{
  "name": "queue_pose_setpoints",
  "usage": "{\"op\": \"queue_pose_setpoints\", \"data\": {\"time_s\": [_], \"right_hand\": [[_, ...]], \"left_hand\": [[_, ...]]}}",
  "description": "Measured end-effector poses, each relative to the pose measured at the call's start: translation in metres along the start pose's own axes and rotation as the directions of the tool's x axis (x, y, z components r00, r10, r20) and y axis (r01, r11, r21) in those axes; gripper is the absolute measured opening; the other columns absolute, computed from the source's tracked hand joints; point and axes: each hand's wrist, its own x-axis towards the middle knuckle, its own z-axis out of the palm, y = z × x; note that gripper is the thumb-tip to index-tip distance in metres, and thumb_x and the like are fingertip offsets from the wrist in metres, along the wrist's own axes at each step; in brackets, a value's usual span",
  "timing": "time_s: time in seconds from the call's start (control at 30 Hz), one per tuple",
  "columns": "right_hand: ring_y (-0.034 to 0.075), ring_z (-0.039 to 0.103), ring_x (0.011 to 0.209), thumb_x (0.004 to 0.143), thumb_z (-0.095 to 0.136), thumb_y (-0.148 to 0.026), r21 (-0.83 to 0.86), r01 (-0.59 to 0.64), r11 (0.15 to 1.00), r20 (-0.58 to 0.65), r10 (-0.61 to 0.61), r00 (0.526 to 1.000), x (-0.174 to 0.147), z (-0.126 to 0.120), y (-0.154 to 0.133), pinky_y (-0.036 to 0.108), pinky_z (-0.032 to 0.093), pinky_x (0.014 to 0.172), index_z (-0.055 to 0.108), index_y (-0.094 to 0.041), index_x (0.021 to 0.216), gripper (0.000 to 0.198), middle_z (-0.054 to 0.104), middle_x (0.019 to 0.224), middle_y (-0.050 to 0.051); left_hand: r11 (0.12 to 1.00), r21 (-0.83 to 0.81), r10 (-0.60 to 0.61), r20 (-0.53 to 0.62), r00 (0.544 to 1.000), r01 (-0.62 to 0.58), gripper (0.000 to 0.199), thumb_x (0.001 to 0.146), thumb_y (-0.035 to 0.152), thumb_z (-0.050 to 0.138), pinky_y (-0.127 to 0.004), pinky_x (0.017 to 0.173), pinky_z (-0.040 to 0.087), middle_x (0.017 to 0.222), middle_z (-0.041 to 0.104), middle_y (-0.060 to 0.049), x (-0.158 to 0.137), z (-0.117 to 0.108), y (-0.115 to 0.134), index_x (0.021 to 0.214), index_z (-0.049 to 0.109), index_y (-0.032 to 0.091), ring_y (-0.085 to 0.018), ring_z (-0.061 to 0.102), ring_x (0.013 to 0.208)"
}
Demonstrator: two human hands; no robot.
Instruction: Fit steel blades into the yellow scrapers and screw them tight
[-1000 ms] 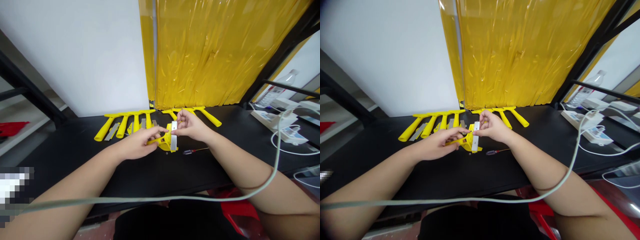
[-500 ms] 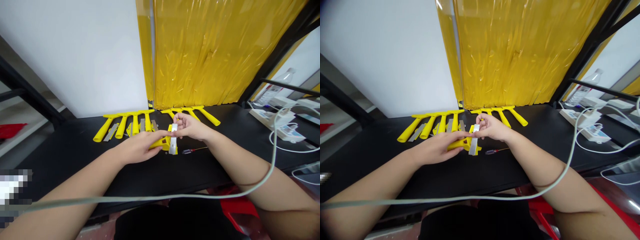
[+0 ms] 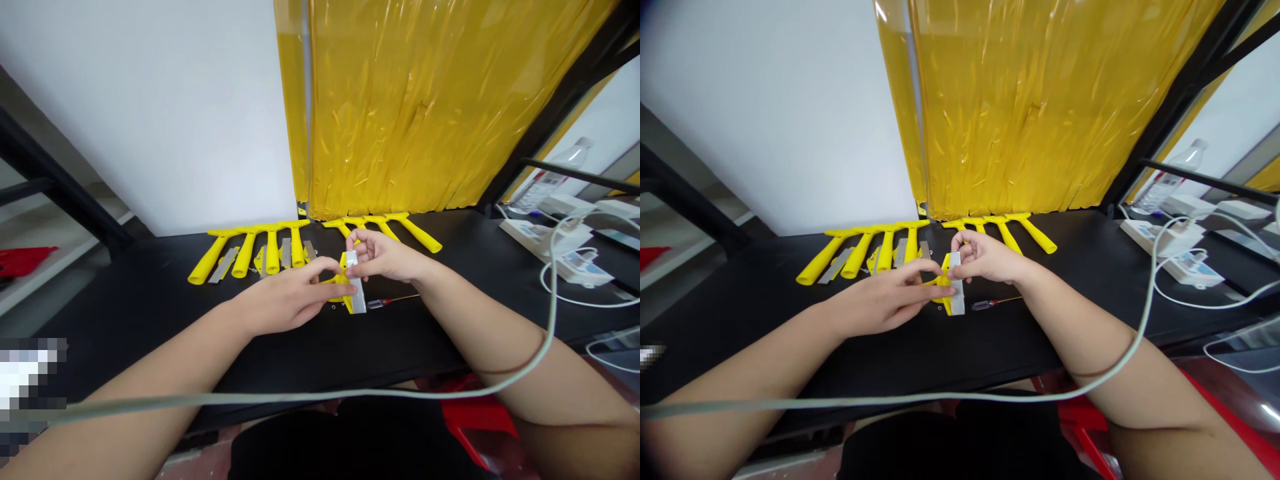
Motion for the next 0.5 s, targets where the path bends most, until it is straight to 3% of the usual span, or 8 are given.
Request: {"op": "queue_pose_setpoints", "data": {"time_s": [0.1,0.23,0.37,0.43,0.5], "right_hand": [[0.009,0.065,0.058,0.069,0.096,-0.027,0.005,0.057,0.998,-0.046,-0.057,0.997,0.0,0.002,-0.001,0.021,0.055,0.055,0.05,-0.021,0.1,0.056,0.069,0.082,-0.005],[0.01,0.063,0.06,0.068,0.098,-0.035,-0.028,0.085,0.996,-0.106,-0.088,0.99,0.0,0.001,-0.005,0.025,0.054,0.054,0.048,-0.024,0.105,0.063,0.064,0.091,-0.005],[0.008,0.054,0.064,0.077,0.093,-0.04,-0.273,0.157,0.949,-0.209,-0.218,0.953,-0.016,-0.004,-0.028,0.022,0.044,0.055,0.051,-0.022,0.091,0.047,0.055,0.085,-0.005],[0.009,0.048,0.06,0.083,0.088,-0.041,-0.466,0.162,0.87,-0.111,-0.239,0.965,-0.039,-0.004,-0.046,0.023,0.039,0.054,0.05,-0.021,0.077,0.043,0.048,0.07,-0.006],[0.011,0.051,0.06,0.089,0.083,-0.043,-0.562,0.247,0.79,0.133,-0.208,0.969,-0.068,0.0,-0.063,0.026,0.042,0.056,0.058,-0.02,0.075,0.037,0.053,0.067,-0.004]], "left_hand": [[0.997,0.056,0.053,-0.03,0.998,-0.051,0.05,0.104,0.014,0.045,-0.032,0.086,0.062,0.153,0.051,-0.013,0.002,0.0,0.003,0.15,0.058,0.029,-0.019,0.071,0.104],[0.999,0.038,0.028,-0.067,0.997,-0.025,0.051,0.104,0.013,0.047,-0.038,0.099,0.062,0.159,0.048,-0.013,0.002,-0.001,0.003,0.151,0.057,0.03,-0.025,0.068,0.124],[1.0,0.008,-0.028,-0.1,0.995,0.029,0.052,0.104,0.011,0.045,-0.043,0.11,0.058,0.168,0.042,-0.009,0.0,-0.002,0.0,0.151,0.056,0.03,-0.026,0.063,0.137],[0.999,0.0,-0.047,-0.116,0.992,0.047,0.052,0.103,0.009,0.044,-0.044,0.116,0.054,0.17,0.042,-0.008,0.0,-0.003,-0.003,0.149,0.058,0.028,-0.026,0.058,0.143],[0.997,-0.012,-0.072,-0.122,0.99,0.071,0.051,0.102,0.007,0.045,-0.043,0.119,0.052,0.169,0.043,-0.008,-0.001,-0.004,-0.007,0.148,0.059,0.027,-0.026,0.056,0.146]]}}
